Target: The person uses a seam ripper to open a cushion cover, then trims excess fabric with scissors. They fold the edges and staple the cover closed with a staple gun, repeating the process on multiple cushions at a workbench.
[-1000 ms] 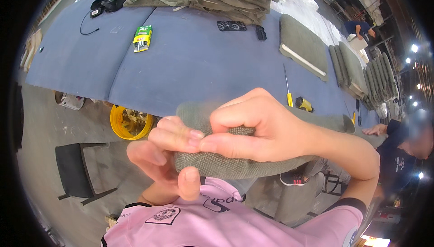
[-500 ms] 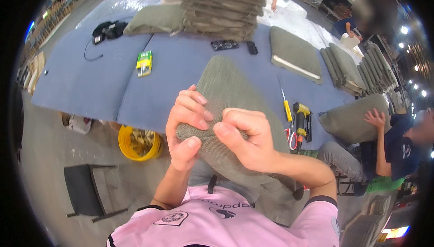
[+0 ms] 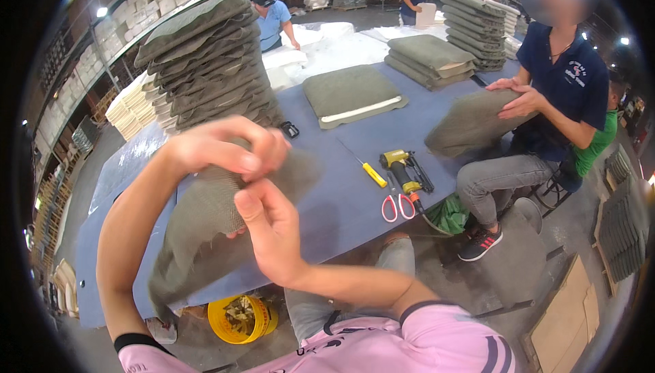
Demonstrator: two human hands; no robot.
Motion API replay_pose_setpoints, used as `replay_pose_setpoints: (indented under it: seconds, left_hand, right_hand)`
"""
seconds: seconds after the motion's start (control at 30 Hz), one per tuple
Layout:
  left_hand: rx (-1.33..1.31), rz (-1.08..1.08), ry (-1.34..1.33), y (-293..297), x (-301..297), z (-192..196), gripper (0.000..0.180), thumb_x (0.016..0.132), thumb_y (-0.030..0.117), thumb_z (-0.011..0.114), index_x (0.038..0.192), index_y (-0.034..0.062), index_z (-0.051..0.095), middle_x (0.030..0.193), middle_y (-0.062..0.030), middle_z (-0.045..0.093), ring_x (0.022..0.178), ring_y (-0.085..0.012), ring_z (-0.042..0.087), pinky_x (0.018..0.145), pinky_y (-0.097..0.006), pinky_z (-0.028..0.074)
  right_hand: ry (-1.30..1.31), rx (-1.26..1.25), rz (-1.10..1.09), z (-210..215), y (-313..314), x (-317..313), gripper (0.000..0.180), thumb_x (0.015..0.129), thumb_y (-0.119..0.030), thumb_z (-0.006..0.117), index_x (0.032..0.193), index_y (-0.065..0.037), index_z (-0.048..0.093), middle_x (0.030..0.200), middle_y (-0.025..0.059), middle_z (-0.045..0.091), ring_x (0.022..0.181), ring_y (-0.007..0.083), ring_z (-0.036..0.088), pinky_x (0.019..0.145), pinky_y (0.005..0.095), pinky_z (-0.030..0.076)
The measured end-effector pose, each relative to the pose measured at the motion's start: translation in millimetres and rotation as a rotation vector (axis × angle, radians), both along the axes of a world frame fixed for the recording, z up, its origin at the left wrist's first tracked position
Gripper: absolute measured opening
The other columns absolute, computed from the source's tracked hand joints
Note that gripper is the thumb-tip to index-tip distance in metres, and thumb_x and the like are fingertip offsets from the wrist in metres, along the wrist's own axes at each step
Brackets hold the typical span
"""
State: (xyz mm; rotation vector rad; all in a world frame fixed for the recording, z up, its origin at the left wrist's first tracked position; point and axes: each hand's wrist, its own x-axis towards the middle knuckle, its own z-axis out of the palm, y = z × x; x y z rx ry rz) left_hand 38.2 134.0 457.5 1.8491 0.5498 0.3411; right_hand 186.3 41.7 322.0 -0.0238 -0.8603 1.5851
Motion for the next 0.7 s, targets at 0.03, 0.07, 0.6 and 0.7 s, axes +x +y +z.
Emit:
replay_pose_setpoints:
  seconds: [0.03, 0.07, 0.6, 0.7]
  left_hand:
    - [-0.146, -0.046, 0.033, 22, 3, -28, 0.043, 0.109, 0.038, 0.073, 0.085, 0.0046, 0.061, 0.091, -0.0011, 0.059, 0.090, -0.0130, 0.054, 0.085, -0.032, 0.045]
    - [-0.211, -0.081, 0.039, 35, 17, -43, 0.050, 0.108, 0.044, 0.074, 0.079, 0.0051, 0.060, 0.085, -0.0046, 0.055, 0.099, -0.0258, 0.051, 0.101, -0.045, 0.042]
    - [-0.115, 0.208, 0.262, 104, -9, -45, 0.089, 0.116, 0.073, 0.034, 0.176, 0.0072, 0.039, 0.180, -0.0122, 0.040, 0.167, -0.0312, 0.036, 0.134, -0.055, 0.026]
    - [-0.046, 0.173, 0.325, 88, -19, -52, 0.080, 0.120, 0.063, 0.036, 0.178, 0.0078, 0.033, 0.183, -0.0129, 0.035, 0.169, -0.0313, 0.031, 0.137, -0.050, 0.023]
  right_hand:
    - [-0.031, -0.042, -0.103, -20, 0, -7, 0.027, 0.119, -0.030, 0.063, 0.103, -0.008, 0.064, 0.092, -0.0051, 0.063, 0.083, 0.0032, 0.058, 0.075, 0.0228, 0.049]
    - [-0.062, -0.083, -0.216, -40, 3, -11, 0.026, 0.119, -0.029, 0.063, 0.103, -0.008, 0.064, 0.093, -0.0046, 0.063, 0.082, 0.0045, 0.059, 0.075, 0.0239, 0.050]
    - [-0.316, 0.006, -0.233, -98, 92, 20, 0.039, 0.114, -0.015, 0.068, 0.078, -0.001, 0.062, 0.068, 0.0016, 0.065, 0.065, 0.0171, 0.078, 0.052, 0.0289, 0.055]
    - [-0.315, 0.065, -0.258, -92, 101, 22, 0.041, 0.113, -0.012, 0.067, 0.074, -0.001, 0.059, 0.065, 0.0042, 0.068, 0.061, 0.0167, 0.077, 0.050, 0.0295, 0.057]
